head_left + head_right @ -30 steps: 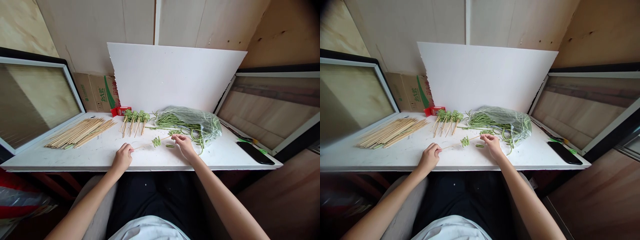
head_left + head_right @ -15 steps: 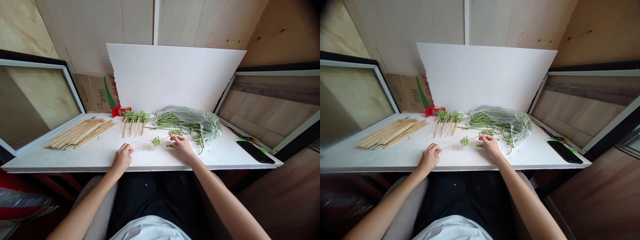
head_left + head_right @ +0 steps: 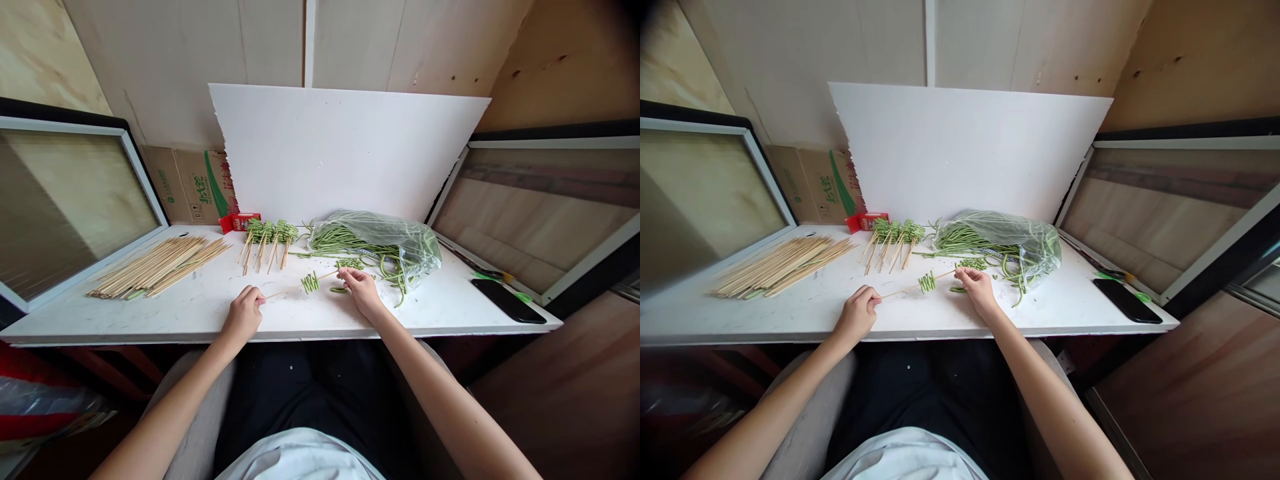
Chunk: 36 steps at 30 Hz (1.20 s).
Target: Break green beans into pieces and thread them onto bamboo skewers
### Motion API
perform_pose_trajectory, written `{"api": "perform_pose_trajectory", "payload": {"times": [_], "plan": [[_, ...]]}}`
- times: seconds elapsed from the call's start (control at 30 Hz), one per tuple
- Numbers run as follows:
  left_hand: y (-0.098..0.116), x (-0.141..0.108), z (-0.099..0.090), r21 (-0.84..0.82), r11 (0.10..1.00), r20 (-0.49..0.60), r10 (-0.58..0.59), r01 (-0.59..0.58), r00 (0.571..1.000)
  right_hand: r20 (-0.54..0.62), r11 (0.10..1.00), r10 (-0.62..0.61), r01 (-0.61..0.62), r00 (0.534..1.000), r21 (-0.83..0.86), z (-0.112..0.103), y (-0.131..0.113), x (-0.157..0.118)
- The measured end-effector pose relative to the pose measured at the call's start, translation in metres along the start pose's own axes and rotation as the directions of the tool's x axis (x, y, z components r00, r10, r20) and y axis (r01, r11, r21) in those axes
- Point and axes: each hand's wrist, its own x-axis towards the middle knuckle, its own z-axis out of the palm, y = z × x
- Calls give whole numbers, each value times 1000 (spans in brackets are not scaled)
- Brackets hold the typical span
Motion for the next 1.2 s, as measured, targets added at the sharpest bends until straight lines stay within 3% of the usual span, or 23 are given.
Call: {"api": "perform_pose_trajectory", "payload": {"times": [0.2,0.47,0.63,1.0,1.13,1.2], "plan": [[1,1,0,-6,1000,9,10,-10,1000,3,1000,-22,22,1000,-16,3,-2,-3],[3,-1,2,-21,999,-38,42,-43,998,114,1000,-12,14,993,-11,35,-6,-13],[1,-1,4,-17,999,-57,32,-33,998,137,999,-28,33,990,-40,31,-15,-12],[-2,-2,5,-4,1000,-83,25,-25,996,196,997,-22,35,980,-66,22,-5,-4],[-2,-2,6,2,1000,-92,5,-5,996,250,951,-104,170,963,-257,1,-7,4],[-2,-2,6,3,1000,-95,-1,1,995,283,844,-160,279,946,-458,-11,-5,10]]}}
